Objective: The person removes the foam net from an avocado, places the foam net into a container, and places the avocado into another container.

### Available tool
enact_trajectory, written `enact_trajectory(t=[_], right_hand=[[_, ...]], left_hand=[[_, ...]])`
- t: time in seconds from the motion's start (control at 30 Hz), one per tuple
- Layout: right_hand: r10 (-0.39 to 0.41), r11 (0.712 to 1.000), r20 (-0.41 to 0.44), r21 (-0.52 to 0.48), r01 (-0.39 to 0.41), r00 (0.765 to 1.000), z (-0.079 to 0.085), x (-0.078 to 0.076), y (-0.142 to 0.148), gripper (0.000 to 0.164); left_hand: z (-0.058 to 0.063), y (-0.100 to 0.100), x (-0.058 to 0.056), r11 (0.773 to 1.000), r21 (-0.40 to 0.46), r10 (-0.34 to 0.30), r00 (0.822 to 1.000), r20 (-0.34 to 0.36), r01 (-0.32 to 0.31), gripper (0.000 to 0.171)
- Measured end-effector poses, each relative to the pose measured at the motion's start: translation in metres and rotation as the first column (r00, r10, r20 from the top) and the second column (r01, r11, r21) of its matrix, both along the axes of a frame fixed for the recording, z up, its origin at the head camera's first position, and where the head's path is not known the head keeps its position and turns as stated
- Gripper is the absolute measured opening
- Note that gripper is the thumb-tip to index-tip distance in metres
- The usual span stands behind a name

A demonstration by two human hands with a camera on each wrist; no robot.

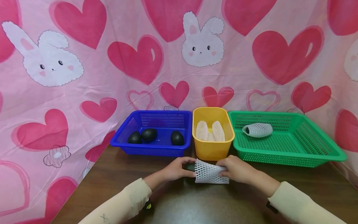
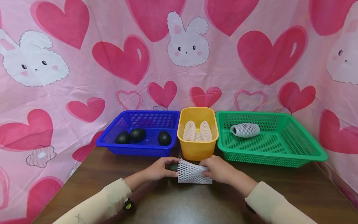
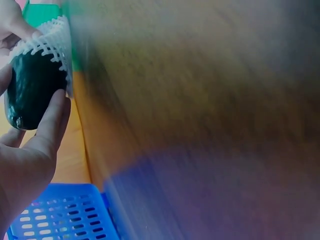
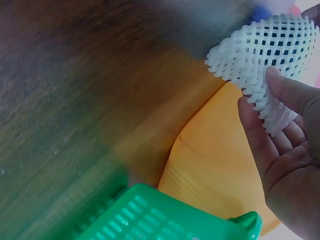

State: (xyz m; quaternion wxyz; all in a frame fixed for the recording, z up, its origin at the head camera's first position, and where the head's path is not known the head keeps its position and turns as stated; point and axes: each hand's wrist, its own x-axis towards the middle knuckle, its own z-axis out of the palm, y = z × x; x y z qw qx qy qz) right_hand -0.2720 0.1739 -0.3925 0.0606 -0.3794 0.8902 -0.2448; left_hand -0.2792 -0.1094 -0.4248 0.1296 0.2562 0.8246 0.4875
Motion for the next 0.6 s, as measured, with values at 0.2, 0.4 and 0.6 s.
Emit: enact_trajectory(t=[0.2,0.4,0.6], right_hand=[[-0.027,1.000,-0.059,0.007,0.028,0.998,0.008,0.003,0.009,0.017],[-0.092,0.995,-0.125,0.027,0.096,0.988,0.025,0.011,0.018,0.016],[-0.149,0.988,-0.133,0.010,0.152,0.980,0.041,0.018,0.024,0.013]], left_hand=[[0.004,-0.006,0.000,0.999,0.052,0.005,0.999,0.038,-0.007,0.044],[0.009,-0.013,-0.001,0.999,0.052,0.010,0.999,0.041,-0.012,0.045],[0.014,-0.017,-0.001,0.999,0.042,0.019,0.997,0.070,-0.022,0.044]])
